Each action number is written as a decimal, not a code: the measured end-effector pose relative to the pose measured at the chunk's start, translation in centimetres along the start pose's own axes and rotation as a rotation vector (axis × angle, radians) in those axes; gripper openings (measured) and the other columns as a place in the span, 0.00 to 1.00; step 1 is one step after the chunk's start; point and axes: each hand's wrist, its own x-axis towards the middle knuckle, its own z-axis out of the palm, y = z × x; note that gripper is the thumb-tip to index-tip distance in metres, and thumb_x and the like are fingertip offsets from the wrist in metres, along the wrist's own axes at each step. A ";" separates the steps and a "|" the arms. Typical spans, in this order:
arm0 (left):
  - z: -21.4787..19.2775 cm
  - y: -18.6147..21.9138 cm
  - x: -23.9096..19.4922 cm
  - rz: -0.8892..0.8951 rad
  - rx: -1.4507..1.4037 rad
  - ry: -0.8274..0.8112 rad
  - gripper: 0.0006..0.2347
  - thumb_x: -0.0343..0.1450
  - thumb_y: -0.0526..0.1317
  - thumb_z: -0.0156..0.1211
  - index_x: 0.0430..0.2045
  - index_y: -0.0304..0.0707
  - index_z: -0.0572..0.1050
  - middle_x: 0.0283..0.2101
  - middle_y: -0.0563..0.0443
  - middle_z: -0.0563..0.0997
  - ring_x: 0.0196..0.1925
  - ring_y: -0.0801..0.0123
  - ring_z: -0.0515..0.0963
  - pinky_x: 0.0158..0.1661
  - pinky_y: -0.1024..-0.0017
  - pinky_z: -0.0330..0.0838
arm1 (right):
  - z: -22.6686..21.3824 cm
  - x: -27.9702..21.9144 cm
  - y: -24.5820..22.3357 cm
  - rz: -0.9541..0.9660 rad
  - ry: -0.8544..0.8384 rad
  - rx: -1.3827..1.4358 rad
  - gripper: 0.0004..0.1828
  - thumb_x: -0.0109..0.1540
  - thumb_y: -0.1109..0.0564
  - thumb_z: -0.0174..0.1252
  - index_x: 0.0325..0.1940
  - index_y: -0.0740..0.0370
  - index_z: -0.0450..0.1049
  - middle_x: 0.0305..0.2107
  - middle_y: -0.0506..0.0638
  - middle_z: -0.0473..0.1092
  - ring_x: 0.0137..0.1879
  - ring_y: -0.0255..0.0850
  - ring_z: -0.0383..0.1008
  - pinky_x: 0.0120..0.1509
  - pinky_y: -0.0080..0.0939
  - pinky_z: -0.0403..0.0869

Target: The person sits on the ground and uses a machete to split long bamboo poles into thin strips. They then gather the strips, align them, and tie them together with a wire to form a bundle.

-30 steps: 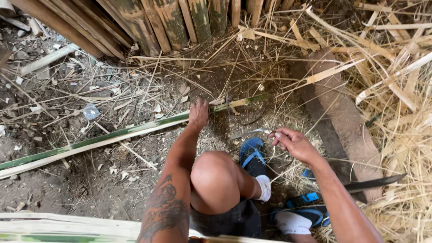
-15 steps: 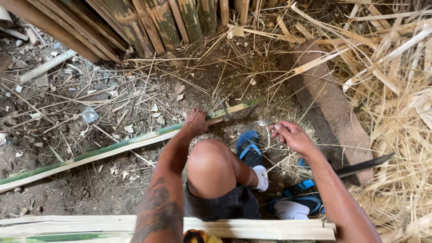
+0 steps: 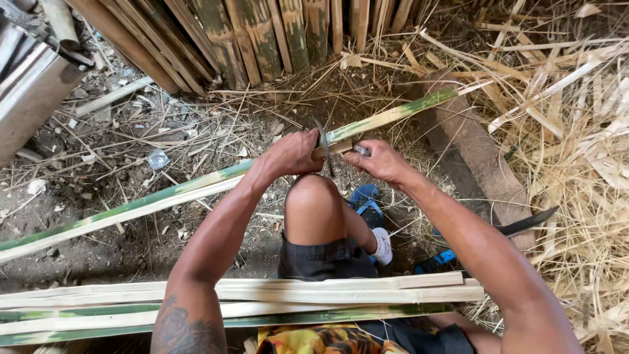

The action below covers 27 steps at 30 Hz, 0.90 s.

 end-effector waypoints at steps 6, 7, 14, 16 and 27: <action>-0.1 1.9 0.6 0.077 -0.016 0.111 0.22 0.62 0.47 0.69 0.39 0.28 0.69 0.30 0.30 0.81 0.31 0.39 0.82 0.36 0.50 0.77 | -1.6 -3.9 -2.7 0.147 -0.086 -0.052 0.19 0.63 0.39 0.58 0.40 0.56 0.76 0.25 0.46 0.72 0.25 0.33 0.64 0.29 0.36 0.64; 0.1 2.5 1.1 0.083 0.004 0.120 0.22 0.63 0.47 0.69 0.40 0.28 0.69 0.31 0.30 0.81 0.32 0.38 0.82 0.37 0.50 0.77 | -1.1 -3.8 -3.3 0.136 -0.135 -0.075 0.18 0.64 0.39 0.58 0.39 0.56 0.74 0.24 0.46 0.72 0.26 0.32 0.65 0.29 0.35 0.66; 0.0 4.2 3.7 0.078 -0.051 0.112 0.24 0.63 0.45 0.63 0.49 0.32 0.66 0.38 0.31 0.82 0.36 0.41 0.83 0.38 0.51 0.78 | -1.4 -3.2 -2.1 0.073 0.105 0.170 0.13 0.63 0.47 0.62 0.37 0.59 0.76 0.28 0.47 0.71 0.29 0.32 0.66 0.30 0.32 0.68; 1.0 3.9 3.6 0.115 -0.059 0.160 0.25 0.63 0.45 0.62 0.53 0.34 0.65 0.39 0.31 0.82 0.35 0.41 0.83 0.37 0.50 0.77 | -3.7 -4.2 0.5 0.075 0.263 0.170 0.11 0.62 0.50 0.63 0.37 0.60 0.74 0.29 0.44 0.71 0.31 0.31 0.67 0.29 0.31 0.68; -1.6 6.1 4.5 -0.074 0.049 0.256 0.18 0.71 0.49 0.60 0.47 0.37 0.69 0.32 0.36 0.83 0.29 0.48 0.84 0.34 0.51 0.78 | -7.3 -8.5 26.4 0.432 0.632 -0.086 0.16 0.61 0.52 0.65 0.49 0.61 0.81 0.30 0.54 0.78 0.34 0.39 0.75 0.43 0.40 0.73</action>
